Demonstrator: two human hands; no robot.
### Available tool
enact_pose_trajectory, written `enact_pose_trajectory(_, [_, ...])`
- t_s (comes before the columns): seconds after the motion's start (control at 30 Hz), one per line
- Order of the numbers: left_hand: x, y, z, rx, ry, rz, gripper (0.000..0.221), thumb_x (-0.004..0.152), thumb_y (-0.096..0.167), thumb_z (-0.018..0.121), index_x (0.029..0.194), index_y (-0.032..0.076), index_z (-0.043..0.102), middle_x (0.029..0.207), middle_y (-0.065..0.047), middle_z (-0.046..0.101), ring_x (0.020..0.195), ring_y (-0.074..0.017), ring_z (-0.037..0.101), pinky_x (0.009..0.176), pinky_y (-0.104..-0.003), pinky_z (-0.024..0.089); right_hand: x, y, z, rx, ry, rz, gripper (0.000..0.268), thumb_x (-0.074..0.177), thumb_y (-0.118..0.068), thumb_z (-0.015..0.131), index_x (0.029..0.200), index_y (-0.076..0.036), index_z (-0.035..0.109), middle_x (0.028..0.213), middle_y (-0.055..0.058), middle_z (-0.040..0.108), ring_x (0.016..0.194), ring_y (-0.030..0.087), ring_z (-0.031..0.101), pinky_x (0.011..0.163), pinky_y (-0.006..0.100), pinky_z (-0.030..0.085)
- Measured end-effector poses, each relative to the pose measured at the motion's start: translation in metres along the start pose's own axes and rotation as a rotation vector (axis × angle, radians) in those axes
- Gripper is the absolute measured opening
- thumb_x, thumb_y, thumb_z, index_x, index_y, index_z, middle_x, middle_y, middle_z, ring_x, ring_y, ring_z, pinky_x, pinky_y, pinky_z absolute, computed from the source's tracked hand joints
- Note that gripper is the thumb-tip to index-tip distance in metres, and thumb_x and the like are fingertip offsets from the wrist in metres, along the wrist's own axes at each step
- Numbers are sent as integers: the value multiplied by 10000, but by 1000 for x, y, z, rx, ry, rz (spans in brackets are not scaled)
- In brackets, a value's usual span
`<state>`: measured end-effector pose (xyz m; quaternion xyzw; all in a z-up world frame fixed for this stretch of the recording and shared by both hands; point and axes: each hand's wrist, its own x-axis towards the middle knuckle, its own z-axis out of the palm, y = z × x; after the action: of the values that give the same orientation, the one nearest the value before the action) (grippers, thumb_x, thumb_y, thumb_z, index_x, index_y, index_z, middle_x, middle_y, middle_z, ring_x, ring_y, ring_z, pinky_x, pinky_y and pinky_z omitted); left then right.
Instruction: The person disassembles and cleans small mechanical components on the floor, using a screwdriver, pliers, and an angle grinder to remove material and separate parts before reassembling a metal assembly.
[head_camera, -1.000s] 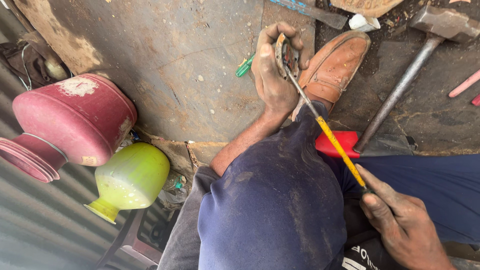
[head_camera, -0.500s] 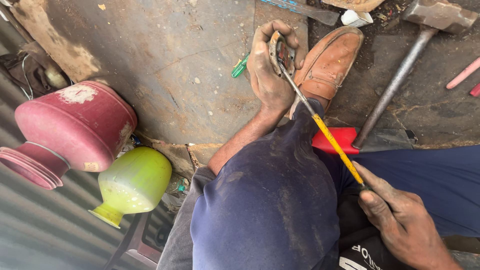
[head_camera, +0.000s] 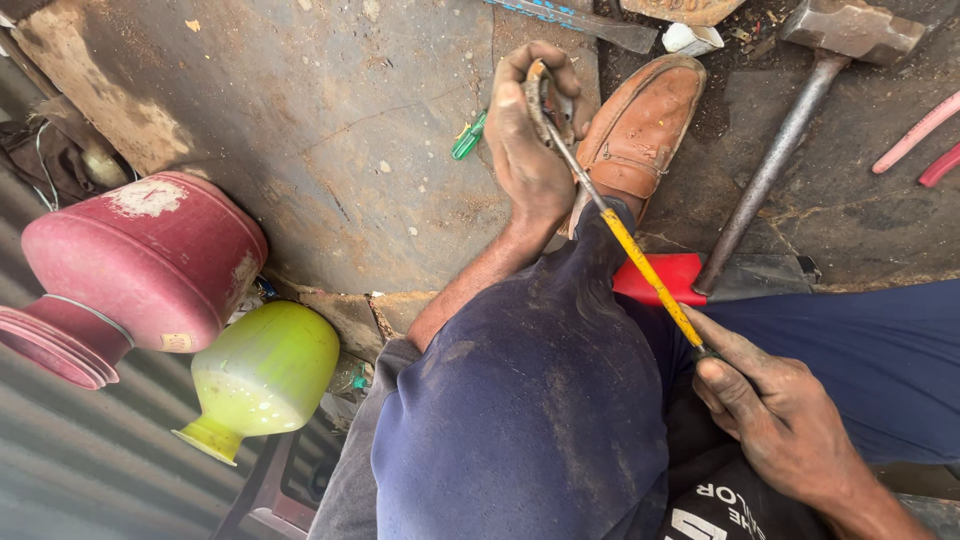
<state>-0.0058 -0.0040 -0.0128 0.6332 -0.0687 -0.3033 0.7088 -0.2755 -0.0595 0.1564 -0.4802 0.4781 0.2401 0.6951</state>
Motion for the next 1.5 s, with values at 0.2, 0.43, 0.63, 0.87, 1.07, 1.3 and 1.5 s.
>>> enact_pose_trajectory(0.2, [1, 21, -8, -134, 87, -251, 529, 1062, 408, 229, 1209, -8, 522, 938, -125, 620, 739, -146, 607, 507, -278, 507, 3, 4, -24, 264, -129, 110, 577, 1007, -240, 507, 1548, -37, 507, 644, 47, 503, 502, 115, 450, 399, 261, 422])
enact_pose_trajectory(0.43, [-1, 22, -3, -382, 52, -242, 535, 1149, 438, 262, 1210, -23, 527, 918, -148, 617, 740, -183, 608, 562, -320, 517, -8, 38, -48, 282, -125, 16, 593, 1083, -219, 499, 1621, 31, 468, 712, 86, 529, 549, 133, 501, 405, 258, 462])
enact_pose_trajectory(0.63, [-2, 24, -6, -265, 43, -241, 613, 1143, 495, 287, 1220, -45, 566, 864, -150, 626, 687, -148, 590, 559, -268, 489, -10, 49, -51, 272, -133, 17, 578, 1075, -215, 491, 1594, 39, 483, 701, 106, 539, 545, 141, 506, 380, 262, 459])
enact_pose_trajectory(0.87, [-4, 25, -7, -322, 17, -221, 604, 1153, 489, 295, 1179, -56, 555, 852, -145, 610, 606, -132, 558, 546, -284, 466, -5, 36, -47, 317, -37, 55, 575, 1003, -201, 486, 1533, 20, 477, 638, 120, 548, 470, 136, 491, 370, 265, 425])
enact_pose_trajectory(1.07, [1, 24, -10, -554, -102, -243, 563, 1158, 476, 304, 1230, -38, 524, 923, -196, 645, 628, -195, 623, 487, -256, 450, 16, 9, -37, -81, 264, -65, 569, 1037, -252, 516, 1540, 12, 499, 695, 96, 575, 522, 127, 493, 454, 274, 414])
enact_pose_trajectory(1.3, [1, 22, -14, -810, -253, -337, 480, 1181, 437, 340, 1144, -12, 505, 1026, -290, 674, 737, -309, 693, 597, -359, 529, 74, 31, -35, -237, 505, -68, 423, 1155, -261, 524, 1413, 74, 539, 852, 79, 620, 678, 125, 567, 583, 280, 461])
enact_pose_trajectory(1.5, [4, 24, -12, -949, -262, -441, 423, 1132, 431, 375, 1097, 34, 517, 1080, -267, 658, 837, -308, 709, 674, -386, 545, 110, 57, -30, -286, 490, -97, 317, 1133, -200, 548, 1314, 60, 527, 951, 119, 709, 854, 166, 677, 783, 320, 540])
